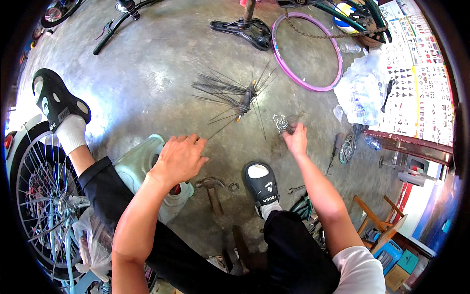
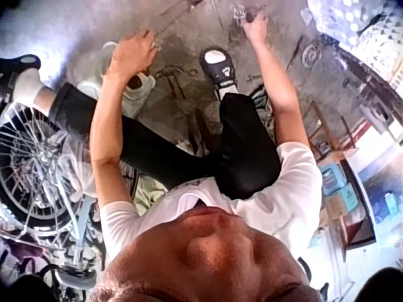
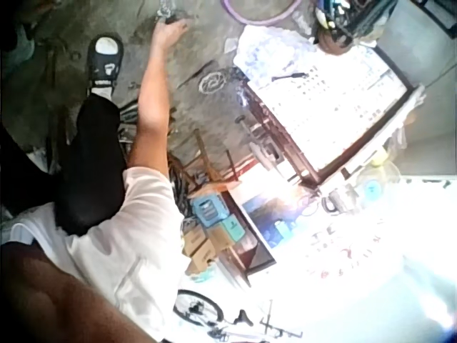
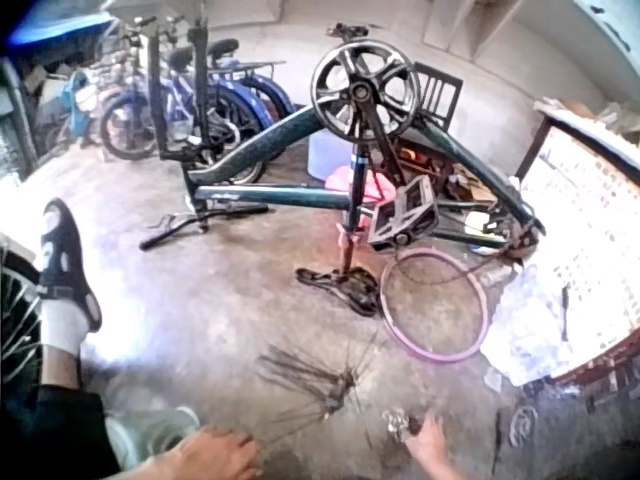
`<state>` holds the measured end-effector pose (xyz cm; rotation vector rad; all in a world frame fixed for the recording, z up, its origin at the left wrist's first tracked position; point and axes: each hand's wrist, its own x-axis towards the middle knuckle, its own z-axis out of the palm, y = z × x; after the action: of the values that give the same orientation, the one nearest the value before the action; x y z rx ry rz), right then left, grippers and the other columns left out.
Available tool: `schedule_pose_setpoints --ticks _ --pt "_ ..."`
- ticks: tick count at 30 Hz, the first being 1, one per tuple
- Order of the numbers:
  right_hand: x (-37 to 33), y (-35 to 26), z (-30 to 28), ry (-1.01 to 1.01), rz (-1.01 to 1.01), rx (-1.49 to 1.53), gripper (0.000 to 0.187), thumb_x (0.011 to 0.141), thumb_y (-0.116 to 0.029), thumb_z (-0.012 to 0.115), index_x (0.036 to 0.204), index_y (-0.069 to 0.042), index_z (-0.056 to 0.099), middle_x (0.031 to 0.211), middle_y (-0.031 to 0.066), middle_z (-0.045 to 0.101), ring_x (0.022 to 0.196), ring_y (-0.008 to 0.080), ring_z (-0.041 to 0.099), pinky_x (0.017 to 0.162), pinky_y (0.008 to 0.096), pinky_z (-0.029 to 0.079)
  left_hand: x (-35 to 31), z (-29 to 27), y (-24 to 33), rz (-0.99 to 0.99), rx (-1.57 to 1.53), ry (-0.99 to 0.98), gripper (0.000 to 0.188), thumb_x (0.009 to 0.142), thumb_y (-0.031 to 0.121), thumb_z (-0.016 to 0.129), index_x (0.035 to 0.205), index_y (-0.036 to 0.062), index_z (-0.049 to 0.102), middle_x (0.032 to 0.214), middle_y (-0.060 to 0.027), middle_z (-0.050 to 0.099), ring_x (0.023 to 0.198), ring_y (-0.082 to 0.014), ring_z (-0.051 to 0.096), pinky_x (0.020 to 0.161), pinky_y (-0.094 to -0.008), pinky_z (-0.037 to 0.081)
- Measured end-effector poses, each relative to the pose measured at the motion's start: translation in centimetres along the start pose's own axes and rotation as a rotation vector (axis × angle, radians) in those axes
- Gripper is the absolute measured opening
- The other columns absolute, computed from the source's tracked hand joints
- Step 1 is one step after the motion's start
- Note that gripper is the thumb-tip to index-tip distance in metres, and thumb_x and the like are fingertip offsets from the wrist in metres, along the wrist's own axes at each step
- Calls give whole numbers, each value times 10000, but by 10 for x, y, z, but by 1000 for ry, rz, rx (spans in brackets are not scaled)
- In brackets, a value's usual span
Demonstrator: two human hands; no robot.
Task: The person removes the spokes from a bicycle rim by hand and places the rim on the floor.
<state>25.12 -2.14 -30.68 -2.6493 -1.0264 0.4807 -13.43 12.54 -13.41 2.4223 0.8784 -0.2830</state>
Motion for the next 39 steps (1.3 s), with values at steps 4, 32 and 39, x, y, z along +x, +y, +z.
schedule_pose_setpoints --ticks 4,32,39 --pt "-3 21 20 -42 -33 75 399 787 -106 765 1142 -23 604 1097 183 669 1002 353 693 896 467 567 3 2 2 29 -6 9 434 904 272 757 1250 37 642 1111 -157 688 1029 -376 690 896 -473 537" --pt "-51 70 -49 -188 -191 -207 275 859 -257 752 998 -52 631 912 149 755 847 350 747 758 475 585 0 -3 0 -17 -4 -4 432 913 258 750 1260 23 644 1178 -163 690 1058 -381 684 928 -476 546" --pt "-46 113 -59 -87 -14 -285 298 888 -316 725 984 -44 651 987 158 763 916 382 737 805 498 575 0 -3 -1 -8 -16 -4 433 902 228 757 1273 32 650 1176 -163 690 1049 -396 685 910 -488 555"
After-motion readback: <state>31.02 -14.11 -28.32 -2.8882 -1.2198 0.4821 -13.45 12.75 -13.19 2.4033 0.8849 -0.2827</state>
